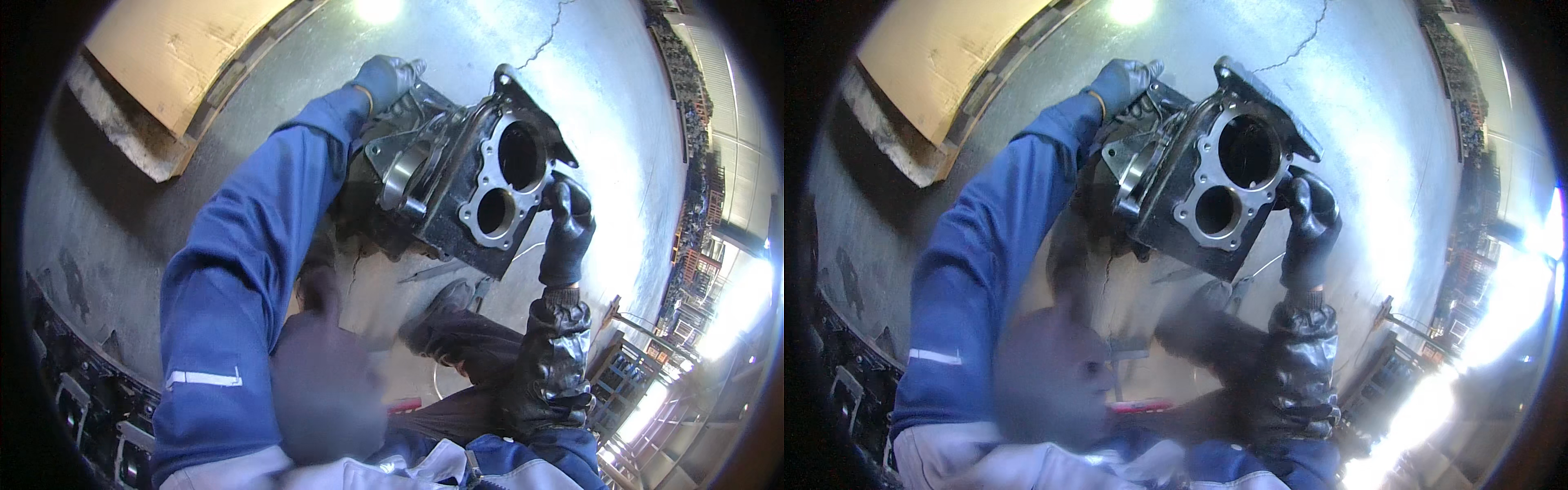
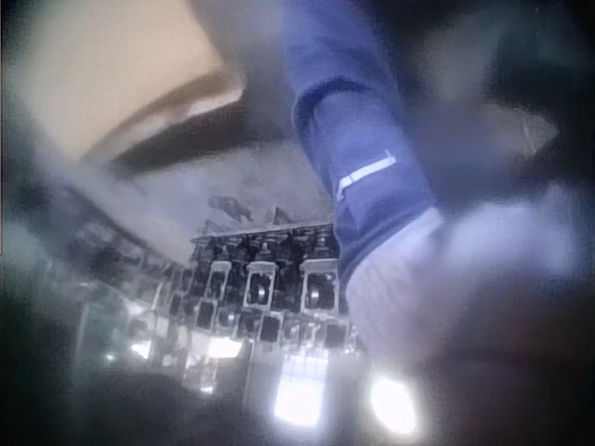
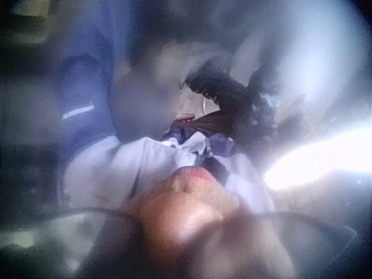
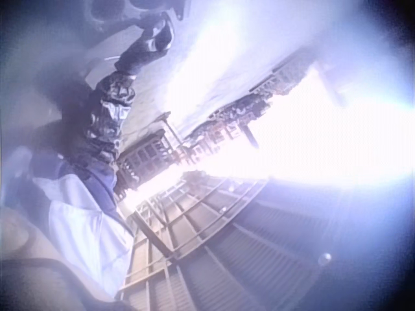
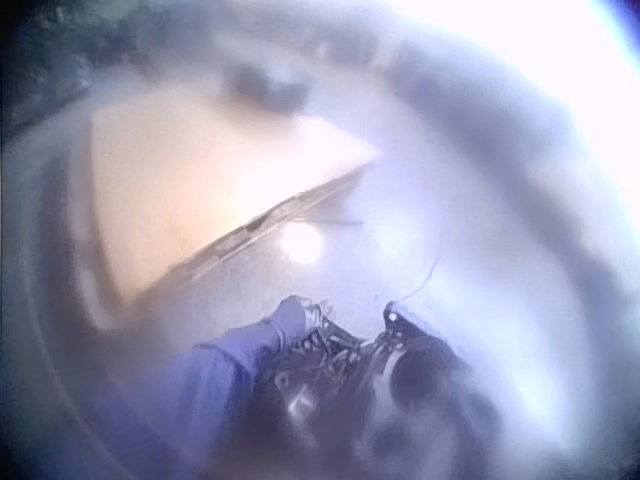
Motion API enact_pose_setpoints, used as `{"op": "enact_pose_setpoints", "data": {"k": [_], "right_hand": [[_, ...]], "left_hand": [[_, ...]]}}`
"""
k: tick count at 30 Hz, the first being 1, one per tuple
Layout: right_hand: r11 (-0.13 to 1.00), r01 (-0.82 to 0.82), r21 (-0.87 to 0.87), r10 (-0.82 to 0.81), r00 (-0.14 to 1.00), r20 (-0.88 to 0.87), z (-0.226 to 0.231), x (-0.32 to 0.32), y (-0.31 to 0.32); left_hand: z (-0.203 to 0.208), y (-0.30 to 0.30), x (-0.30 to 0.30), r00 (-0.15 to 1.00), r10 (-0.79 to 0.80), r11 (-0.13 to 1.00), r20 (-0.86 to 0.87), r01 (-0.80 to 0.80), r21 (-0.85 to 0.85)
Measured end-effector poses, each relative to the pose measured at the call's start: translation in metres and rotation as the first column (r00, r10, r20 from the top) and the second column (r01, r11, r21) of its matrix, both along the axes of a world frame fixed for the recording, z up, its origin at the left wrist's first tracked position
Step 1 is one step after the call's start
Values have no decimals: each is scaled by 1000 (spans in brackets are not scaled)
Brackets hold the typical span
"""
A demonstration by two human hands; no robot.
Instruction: The person picks up a metal engine part from the floor and places it on a wooden board. They then use a wire brush to scrub the inside of the part, rotating it to access different areas. The person continues to clean the part with the wire brush, focusing on the interior surfaces.
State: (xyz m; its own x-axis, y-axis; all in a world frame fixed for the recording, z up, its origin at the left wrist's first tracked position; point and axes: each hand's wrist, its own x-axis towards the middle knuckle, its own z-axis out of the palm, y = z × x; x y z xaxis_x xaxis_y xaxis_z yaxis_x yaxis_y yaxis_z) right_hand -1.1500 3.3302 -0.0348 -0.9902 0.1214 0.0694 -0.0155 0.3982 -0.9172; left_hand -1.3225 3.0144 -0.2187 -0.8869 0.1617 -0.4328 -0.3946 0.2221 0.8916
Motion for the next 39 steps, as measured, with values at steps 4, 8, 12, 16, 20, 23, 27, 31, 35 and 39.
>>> {"op": "enact_pose_setpoints", "data": {"k": [4,8,12,16,20,23,27,31,35,39], "right_hand": [[1000,11,12,-11,999,-38,0,1,-4],[999,-35,-12,35,999,-32,2,0,-7],[998,3,55,-3,1000,-2,1,-1,-4],[999,-33,24,33,999,-6,-1,-3,2],[987,-125,96,126,992,-2,7,-3,8],[876,-137,463,183,981,-57,19,4,13],[906,-185,382,209,978,-23,32,28,14],[886,-70,459,102,994,-46,28,59,2],[993,-90,-72,109,939,328,7,89,-24],[997,-55,-55,61,991,122,-12,98,-47]], "left_hand": [[-5,-22,53,942,175,968,-287,-110,228],[-9,-26,136,850,28,1000,-526,-17,26],[5,-13,148,934,93,966,-345,-169,-197],[22,-19,133,981,50,944,-188,-107,-311],[30,-29,158,833,152,986,-531,-167,21],[44,-26,187,898,133,926,-420,38,375],[81,-18,211,963,-23,926,-267,121,357],[103,-7,208,949,66,872,-309,96,480],[93,4,190,883,54,940,-467,112,321],[77,6,180,570,-182,978,-801,186,-90]]}}
